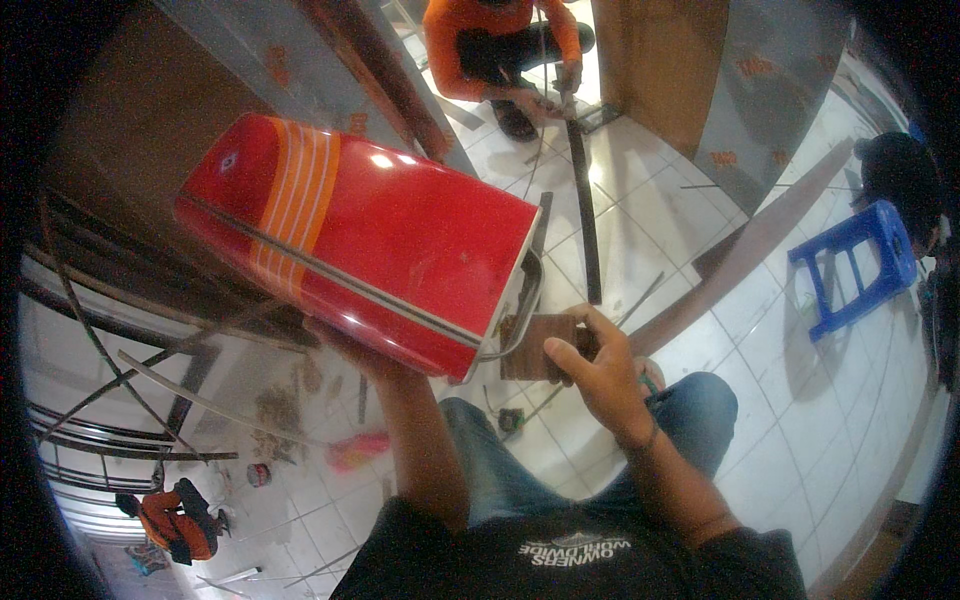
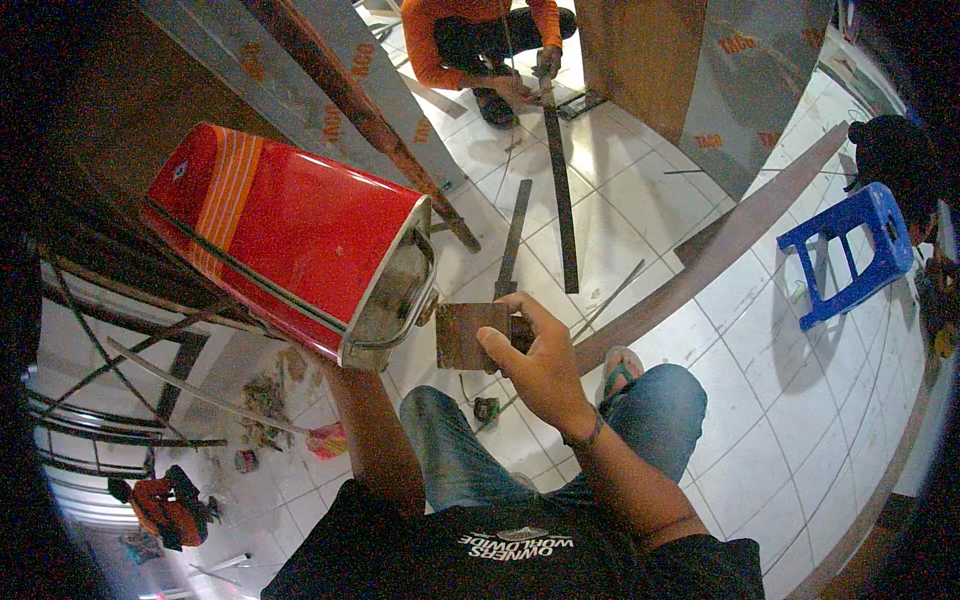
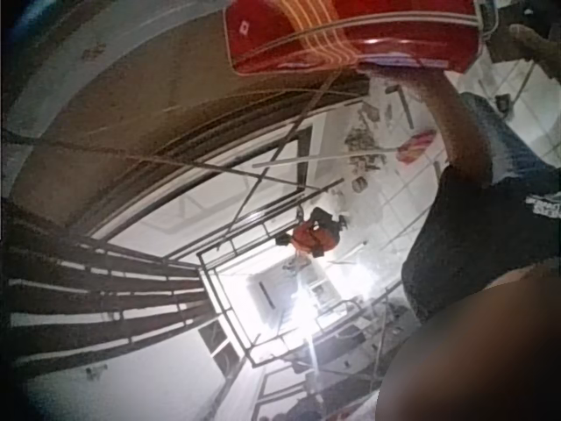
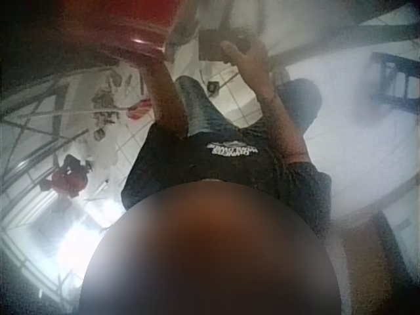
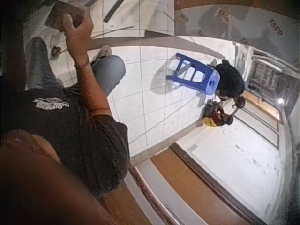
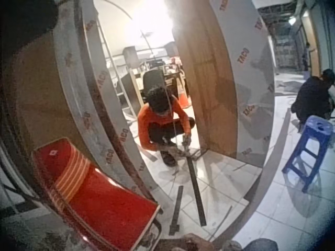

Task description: The person sits on the floor and uses a sanding block to smooth the edges of metal rods. They then climb a ladder and position a long metal rod vertically against a wall frame.

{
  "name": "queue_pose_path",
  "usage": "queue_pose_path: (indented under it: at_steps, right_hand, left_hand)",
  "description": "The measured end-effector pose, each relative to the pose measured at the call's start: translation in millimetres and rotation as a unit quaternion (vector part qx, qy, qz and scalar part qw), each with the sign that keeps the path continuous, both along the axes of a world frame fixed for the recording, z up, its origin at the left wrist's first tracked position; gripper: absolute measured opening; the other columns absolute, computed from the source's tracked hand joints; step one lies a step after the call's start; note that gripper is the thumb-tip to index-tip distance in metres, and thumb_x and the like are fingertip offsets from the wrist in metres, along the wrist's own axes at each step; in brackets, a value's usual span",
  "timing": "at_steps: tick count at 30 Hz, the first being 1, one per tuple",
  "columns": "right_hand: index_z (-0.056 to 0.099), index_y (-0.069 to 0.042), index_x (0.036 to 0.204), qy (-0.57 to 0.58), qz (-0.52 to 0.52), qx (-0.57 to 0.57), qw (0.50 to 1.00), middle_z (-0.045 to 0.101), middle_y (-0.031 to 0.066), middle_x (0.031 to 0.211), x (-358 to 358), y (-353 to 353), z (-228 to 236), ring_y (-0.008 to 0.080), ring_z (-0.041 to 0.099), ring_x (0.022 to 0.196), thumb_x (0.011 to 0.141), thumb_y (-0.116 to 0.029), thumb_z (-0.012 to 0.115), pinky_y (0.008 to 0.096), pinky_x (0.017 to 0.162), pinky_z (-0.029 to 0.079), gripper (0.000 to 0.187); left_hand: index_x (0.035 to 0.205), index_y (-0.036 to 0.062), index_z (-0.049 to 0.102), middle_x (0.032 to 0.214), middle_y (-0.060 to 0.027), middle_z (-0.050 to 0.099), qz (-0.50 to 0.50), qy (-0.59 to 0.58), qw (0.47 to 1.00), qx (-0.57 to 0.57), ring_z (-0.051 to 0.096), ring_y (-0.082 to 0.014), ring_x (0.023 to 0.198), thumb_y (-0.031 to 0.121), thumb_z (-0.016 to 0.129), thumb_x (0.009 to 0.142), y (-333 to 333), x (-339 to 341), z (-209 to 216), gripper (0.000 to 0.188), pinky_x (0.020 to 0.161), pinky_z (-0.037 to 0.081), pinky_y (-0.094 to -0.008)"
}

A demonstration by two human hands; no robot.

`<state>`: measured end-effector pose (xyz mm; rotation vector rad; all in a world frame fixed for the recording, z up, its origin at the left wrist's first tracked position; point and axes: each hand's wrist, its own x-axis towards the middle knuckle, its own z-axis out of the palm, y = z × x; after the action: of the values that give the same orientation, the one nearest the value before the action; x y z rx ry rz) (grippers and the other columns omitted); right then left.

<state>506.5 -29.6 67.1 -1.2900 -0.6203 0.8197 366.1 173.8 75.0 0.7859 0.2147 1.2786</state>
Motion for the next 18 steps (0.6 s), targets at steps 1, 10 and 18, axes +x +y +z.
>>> queue_pose_path:
  at_steps: [1, 10, 18]
  right_hand:
    - [0.056, -0.001, 0.101, -0.004, 0.002, 0.000, 1.000, 0.061, 0.0026, 0.075, 1, 0, 0, 0.0070, 0.057, 0.062, 0.089, -0.021, 0.064, 0.0233, 0.057, 0.047, 0.025]
    - [0.055, -0.002, 0.099, 0.011, 0.008, 0.011, 1.000, 0.060, 0.0024, 0.076, -4, 5, -1, 0.0063, 0.056, 0.065, 0.089, -0.022, 0.064, 0.0233, 0.057, 0.045, 0.024]
    - [0.055, -0.002, 0.099, 0.012, 0.004, 0.013, 1.000, 0.059, 0.0010, 0.075, -3, 4, -3, 0.0061, 0.055, 0.065, 0.088, -0.021, 0.064, 0.0229, 0.057, 0.045, 0.023]
  left_hand:
    - [0.149, 0.0193, 0.026, 0.155, -0.0136, 0.020, -0.006, -0.013, 1.000, -0.013, 0.026, -0.0406, 0.139, 0.077, 0.050, 0.077, 0, 0, 1, 0.095, 0.109, 0.028, -0.0647]
    - [0.150, 0.0176, 0.023, 0.156, -0.0133, 0.019, 0.036, 0.010, 0.999, -0.004, 0.025, -0.0385, 0.140, 0.075, 0.045, 0.082, 11, -6, -1, 0.092, 0.110, 0.027, -0.0622]
    - [0.150, 0.0170, 0.022, 0.156, -0.0132, 0.018, 0.020, -0.004, 0.999, 0.025, 0.025, -0.0368, 0.140, 0.074, 0.042, 0.085, 21, -14, -19, 0.089, 0.111, 0.027, -0.0609]
